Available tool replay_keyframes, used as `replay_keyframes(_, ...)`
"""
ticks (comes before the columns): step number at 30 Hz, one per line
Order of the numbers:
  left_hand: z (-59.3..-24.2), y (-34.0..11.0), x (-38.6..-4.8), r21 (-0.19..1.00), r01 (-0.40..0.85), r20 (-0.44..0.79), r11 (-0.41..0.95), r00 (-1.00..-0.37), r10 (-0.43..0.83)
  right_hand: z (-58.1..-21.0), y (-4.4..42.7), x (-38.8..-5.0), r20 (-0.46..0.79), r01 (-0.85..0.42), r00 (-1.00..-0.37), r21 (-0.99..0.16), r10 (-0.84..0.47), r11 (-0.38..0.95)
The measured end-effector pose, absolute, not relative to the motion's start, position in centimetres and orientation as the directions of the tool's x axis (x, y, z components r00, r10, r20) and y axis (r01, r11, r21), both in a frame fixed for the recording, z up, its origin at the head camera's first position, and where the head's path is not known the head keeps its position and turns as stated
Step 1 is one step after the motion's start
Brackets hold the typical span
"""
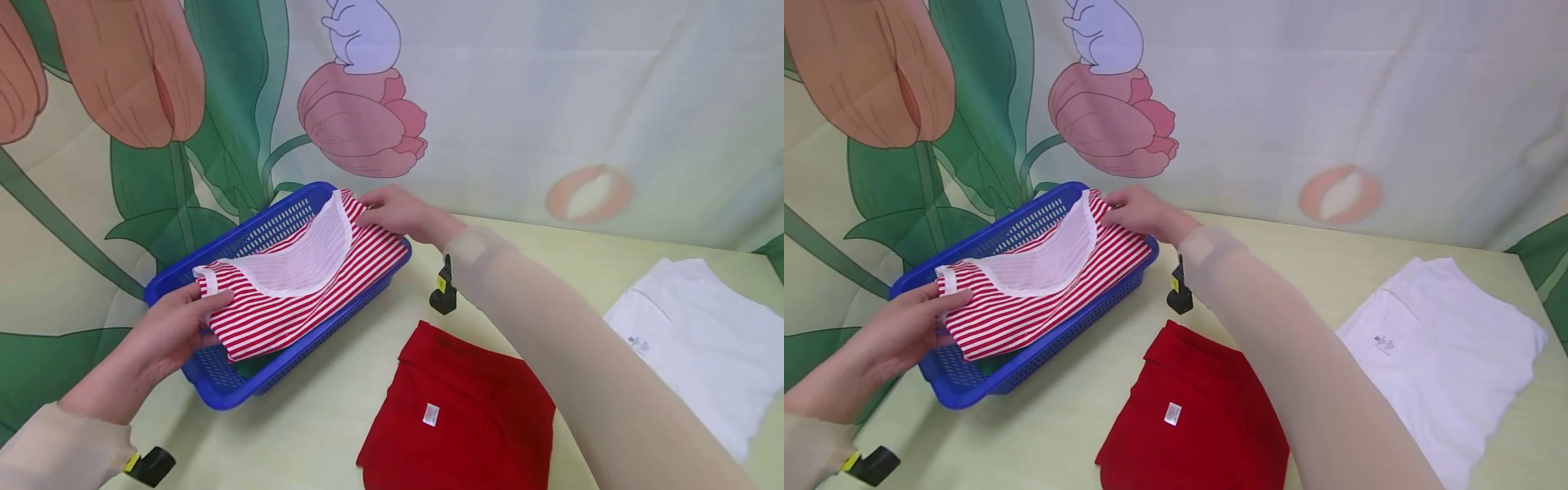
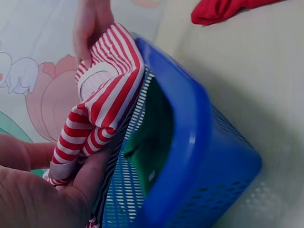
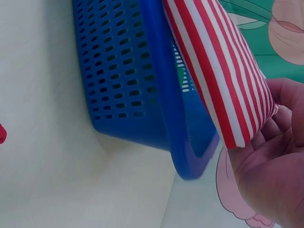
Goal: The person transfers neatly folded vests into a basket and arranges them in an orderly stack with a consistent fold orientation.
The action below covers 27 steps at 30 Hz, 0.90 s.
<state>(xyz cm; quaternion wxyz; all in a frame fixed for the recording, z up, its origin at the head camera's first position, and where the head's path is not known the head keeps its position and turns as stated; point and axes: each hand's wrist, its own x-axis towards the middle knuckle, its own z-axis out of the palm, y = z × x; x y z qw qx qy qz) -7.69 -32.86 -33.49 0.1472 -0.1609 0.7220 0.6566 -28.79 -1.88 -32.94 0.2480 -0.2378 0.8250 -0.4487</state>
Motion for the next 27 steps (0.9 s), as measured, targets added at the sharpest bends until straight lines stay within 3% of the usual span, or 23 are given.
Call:
replay_keyframes(12, -34.7, -32.4, -7.6, 0.872, -0.438, -0.425, 0.217, -0.899, -0.106, -33.5, -4.1, -29.0, -0.126, -0.334, -0.752, -0.773, -0.646, 0.54)
replay_keyframes(19, -35.3, -31.6, -8.0, 0.843, -0.447, -0.428, 0.299, -0.895, -0.13, -34.5, -4.8, -29.4, -0.101, -0.437, -0.749, -0.668, -0.655, 0.602)
replay_keyframes(27, -35.0, -32.0, -7.8, 0.82, -0.457, -0.426, 0.345, -0.889, -0.165, -35.0, -6.3, -29.0, -0.074, -0.458, -0.746, -0.665, -0.662, 0.59)
